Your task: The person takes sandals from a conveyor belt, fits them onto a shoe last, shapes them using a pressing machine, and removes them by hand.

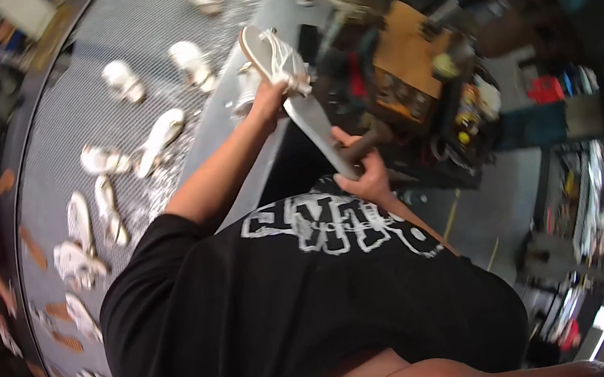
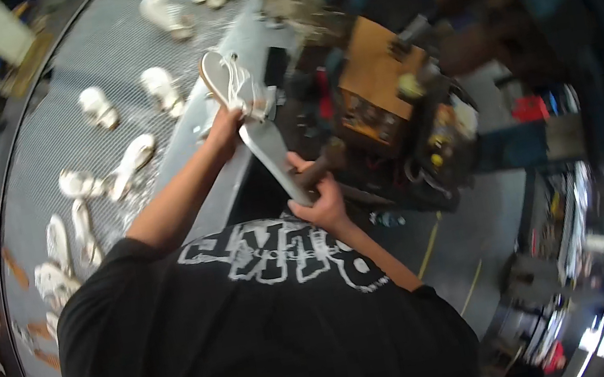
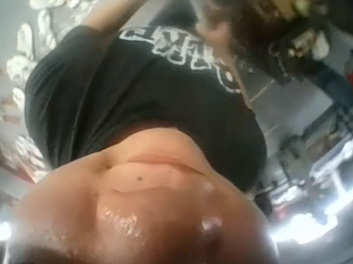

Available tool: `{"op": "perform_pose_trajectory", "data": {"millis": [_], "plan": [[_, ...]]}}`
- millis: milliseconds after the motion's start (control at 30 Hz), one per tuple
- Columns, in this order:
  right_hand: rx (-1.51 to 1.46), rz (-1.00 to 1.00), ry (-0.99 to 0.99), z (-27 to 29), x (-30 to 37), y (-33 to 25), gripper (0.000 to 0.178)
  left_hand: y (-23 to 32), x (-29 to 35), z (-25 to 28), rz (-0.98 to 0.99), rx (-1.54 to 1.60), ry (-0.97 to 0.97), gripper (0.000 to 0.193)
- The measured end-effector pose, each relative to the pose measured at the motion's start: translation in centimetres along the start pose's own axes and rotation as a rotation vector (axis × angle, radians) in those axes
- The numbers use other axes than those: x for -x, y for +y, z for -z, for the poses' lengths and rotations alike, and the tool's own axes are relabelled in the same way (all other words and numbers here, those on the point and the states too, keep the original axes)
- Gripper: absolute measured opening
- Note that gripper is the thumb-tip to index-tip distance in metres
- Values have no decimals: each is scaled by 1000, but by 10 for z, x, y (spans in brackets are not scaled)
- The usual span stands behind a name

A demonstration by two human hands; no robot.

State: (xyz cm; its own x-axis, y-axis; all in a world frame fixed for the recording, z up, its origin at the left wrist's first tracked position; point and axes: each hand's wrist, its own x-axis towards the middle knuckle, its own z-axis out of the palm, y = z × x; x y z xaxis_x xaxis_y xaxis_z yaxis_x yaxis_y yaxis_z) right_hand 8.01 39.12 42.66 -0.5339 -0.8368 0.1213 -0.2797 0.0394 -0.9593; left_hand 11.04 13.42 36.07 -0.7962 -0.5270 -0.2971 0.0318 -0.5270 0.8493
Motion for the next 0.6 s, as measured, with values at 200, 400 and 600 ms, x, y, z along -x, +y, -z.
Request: {"op": "perform_pose_trajectory", "data": {"millis": [200,400,600], "plan": [[180,-102,380,21,16,52,74,-95,54,-120,29,-29,-398,41],[475,-22,712,84,-35,109,69,-74,16,-106,6,-456,-454,54],[662,-396,575,164,-107,173,50,-33,75,-50,93,-617,-400,42]]}}
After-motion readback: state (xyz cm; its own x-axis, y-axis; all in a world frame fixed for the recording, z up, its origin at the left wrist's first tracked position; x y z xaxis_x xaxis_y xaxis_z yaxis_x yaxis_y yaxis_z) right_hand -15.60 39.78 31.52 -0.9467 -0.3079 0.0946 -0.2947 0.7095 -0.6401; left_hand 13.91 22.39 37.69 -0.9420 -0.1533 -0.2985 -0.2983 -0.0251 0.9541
